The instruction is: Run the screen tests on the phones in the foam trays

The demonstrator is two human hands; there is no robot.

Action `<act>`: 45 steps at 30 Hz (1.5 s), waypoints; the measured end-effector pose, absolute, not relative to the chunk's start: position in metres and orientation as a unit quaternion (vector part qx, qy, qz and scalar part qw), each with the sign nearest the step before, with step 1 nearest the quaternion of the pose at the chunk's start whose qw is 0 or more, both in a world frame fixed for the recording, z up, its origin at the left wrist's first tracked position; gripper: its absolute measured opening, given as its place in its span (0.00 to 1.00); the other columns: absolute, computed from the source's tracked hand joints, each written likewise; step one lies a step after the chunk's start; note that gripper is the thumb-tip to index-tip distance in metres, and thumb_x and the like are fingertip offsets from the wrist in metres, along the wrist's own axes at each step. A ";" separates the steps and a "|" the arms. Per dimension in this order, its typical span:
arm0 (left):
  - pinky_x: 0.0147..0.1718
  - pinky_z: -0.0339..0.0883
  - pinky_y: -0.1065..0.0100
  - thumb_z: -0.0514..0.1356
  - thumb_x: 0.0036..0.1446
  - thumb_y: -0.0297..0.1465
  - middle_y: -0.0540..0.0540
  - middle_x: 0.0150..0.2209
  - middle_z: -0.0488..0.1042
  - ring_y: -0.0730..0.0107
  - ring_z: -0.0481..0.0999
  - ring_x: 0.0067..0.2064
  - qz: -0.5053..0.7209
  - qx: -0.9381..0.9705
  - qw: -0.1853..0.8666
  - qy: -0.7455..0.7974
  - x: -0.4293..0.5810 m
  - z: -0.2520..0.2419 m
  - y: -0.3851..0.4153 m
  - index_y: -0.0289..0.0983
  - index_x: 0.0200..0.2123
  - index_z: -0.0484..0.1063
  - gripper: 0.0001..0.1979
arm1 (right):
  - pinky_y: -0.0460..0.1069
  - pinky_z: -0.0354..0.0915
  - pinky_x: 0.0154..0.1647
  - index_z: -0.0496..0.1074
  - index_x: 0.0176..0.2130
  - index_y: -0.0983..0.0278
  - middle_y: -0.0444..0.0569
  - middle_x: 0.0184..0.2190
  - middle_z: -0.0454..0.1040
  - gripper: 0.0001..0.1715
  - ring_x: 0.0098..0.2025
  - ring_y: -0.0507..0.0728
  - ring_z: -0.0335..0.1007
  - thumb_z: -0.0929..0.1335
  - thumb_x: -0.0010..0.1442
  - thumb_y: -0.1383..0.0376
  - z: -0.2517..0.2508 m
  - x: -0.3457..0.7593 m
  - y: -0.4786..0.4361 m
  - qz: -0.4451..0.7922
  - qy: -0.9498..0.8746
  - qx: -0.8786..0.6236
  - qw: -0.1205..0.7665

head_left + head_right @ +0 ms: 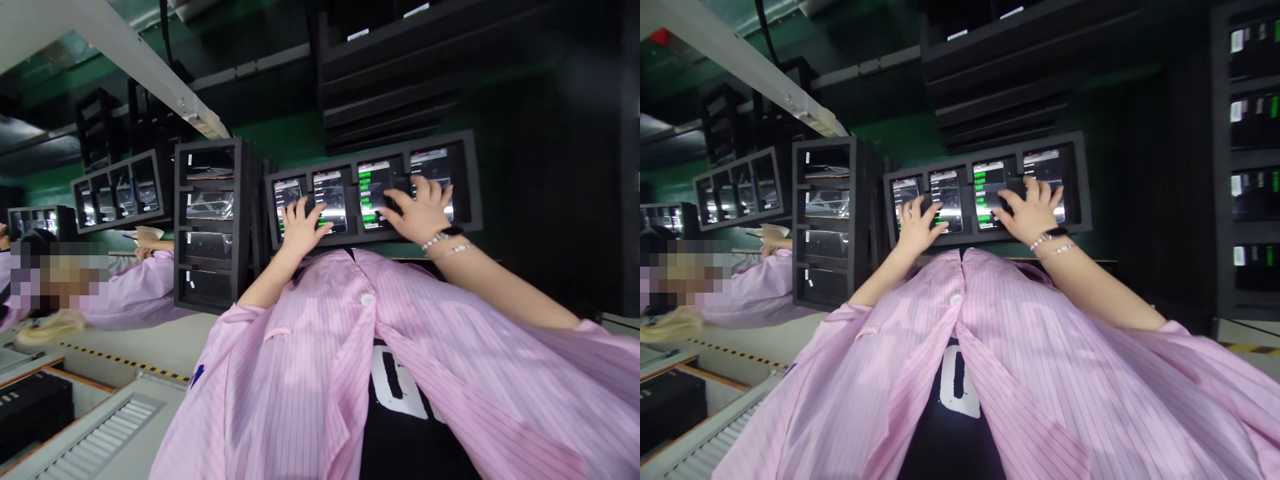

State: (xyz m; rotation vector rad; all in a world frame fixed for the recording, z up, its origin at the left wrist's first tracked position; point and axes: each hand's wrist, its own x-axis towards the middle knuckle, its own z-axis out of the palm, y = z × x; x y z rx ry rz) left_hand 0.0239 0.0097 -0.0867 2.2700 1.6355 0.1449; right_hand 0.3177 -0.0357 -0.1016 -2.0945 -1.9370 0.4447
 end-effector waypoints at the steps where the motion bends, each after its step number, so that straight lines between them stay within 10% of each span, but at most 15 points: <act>1: 0.70 0.36 0.30 0.59 0.61 0.57 0.39 0.72 0.57 0.34 0.48 0.74 0.087 0.789 0.158 0.588 0.024 -0.083 0.026 0.46 0.64 0.70 0.34 | 0.85 0.38 0.63 0.72 0.62 0.58 0.61 0.71 0.51 0.33 0.69 0.84 0.44 0.63 0.68 0.43 -0.095 0.321 -0.022 0.142 -0.660 -0.723 0.145; 8: 0.72 0.23 0.40 0.56 0.61 0.60 0.43 0.77 0.44 0.46 0.28 0.78 0.257 0.744 0.070 0.612 0.011 -0.023 0.074 0.44 0.72 0.57 0.43 | 0.78 0.35 0.71 0.58 0.71 0.58 0.57 0.76 0.38 0.41 0.75 0.80 0.31 0.63 0.69 0.42 -0.031 0.329 0.004 0.073 -0.673 -0.694 0.244; 19: 0.72 0.33 0.35 0.55 0.62 0.59 0.36 0.75 0.50 0.41 0.41 0.77 0.123 0.780 0.148 0.595 0.013 -0.088 -0.008 0.42 0.69 0.63 0.39 | 0.80 0.38 0.70 0.57 0.70 0.64 0.61 0.71 0.55 0.40 0.74 0.77 0.40 0.61 0.68 0.48 -0.097 0.302 -0.052 0.167 -0.712 -0.663 0.161; 45: 0.71 0.31 0.31 0.61 0.58 0.58 0.39 0.75 0.51 0.33 0.37 0.77 0.103 0.793 0.131 0.586 0.023 -0.094 0.009 0.47 0.65 0.69 0.37 | 0.73 0.39 0.73 0.56 0.70 0.70 0.64 0.71 0.56 0.45 0.74 0.72 0.44 0.56 0.69 0.43 -0.111 0.296 -0.044 0.117 -0.725 -0.665 0.137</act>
